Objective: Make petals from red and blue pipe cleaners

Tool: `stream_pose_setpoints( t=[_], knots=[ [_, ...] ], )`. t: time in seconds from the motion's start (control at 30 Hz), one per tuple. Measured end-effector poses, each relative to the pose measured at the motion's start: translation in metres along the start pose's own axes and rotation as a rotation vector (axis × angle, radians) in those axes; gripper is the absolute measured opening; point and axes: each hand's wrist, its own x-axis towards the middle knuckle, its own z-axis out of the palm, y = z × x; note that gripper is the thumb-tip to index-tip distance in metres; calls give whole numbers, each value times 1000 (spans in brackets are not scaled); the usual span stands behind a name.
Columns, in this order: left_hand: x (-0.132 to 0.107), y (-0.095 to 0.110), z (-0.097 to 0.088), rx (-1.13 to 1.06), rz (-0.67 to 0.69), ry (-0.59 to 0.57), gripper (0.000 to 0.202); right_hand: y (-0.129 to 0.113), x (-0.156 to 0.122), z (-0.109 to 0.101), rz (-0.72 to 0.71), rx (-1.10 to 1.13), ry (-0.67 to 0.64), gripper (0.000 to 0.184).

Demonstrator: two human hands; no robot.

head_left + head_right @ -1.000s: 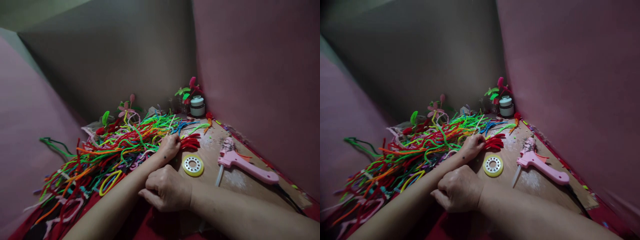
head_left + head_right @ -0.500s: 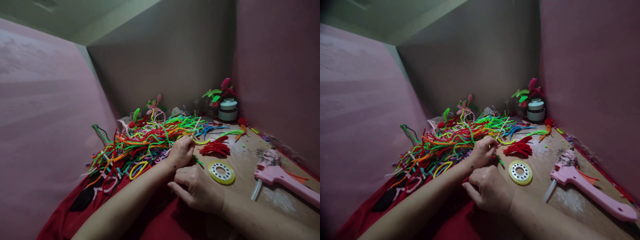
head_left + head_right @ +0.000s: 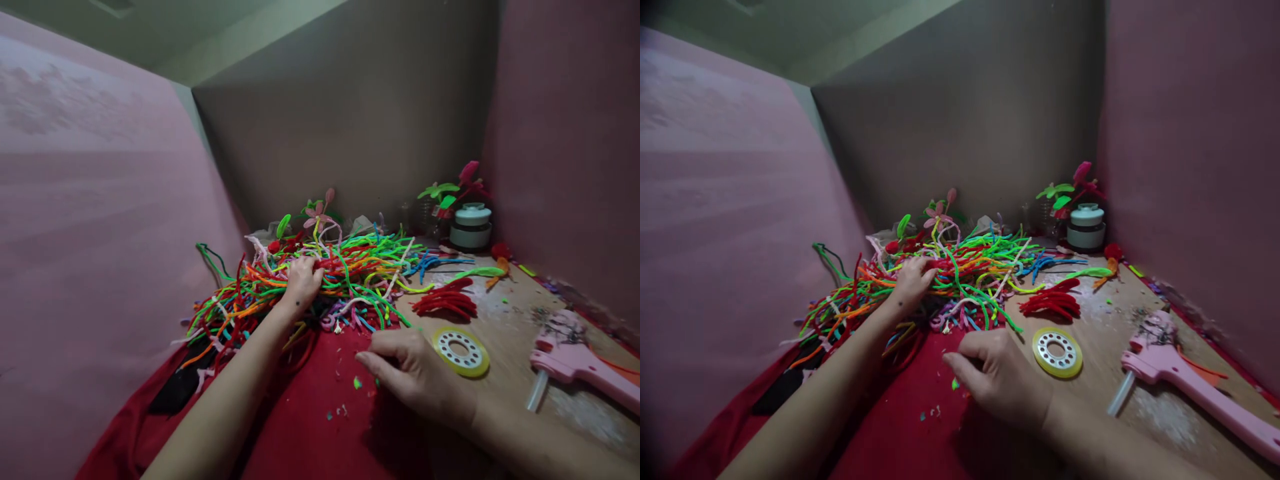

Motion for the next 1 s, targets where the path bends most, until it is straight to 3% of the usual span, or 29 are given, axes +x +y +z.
stream_pose_setpoints(
  t=[0.13,0.2,0.27,0.5,0.63,0.73,0.87,1.0],
  knots=[
    [-22,-6,4,34,62,-13,15,1,15,-18,398,729,88,32],
    [-34,-4,3,44,100,-12,18,2,22,-30,462,961,198,23],
    [-43,-3,3,49,136,-15,19,2,25,-41,451,1020,282,20],
    [-54,-7,6,49,188,2,23,-5,28,-46,429,845,253,19],
    [-59,-7,9,59,201,3,26,-13,49,-38,398,748,216,18],
    [-63,-4,12,85,212,-12,29,-17,82,-25,277,443,143,18],
    [-68,0,12,122,208,-20,34,-11,137,-1,196,-238,102,26],
    [-70,3,8,156,218,-21,34,10,178,10,161,-511,97,37]
  ],
)
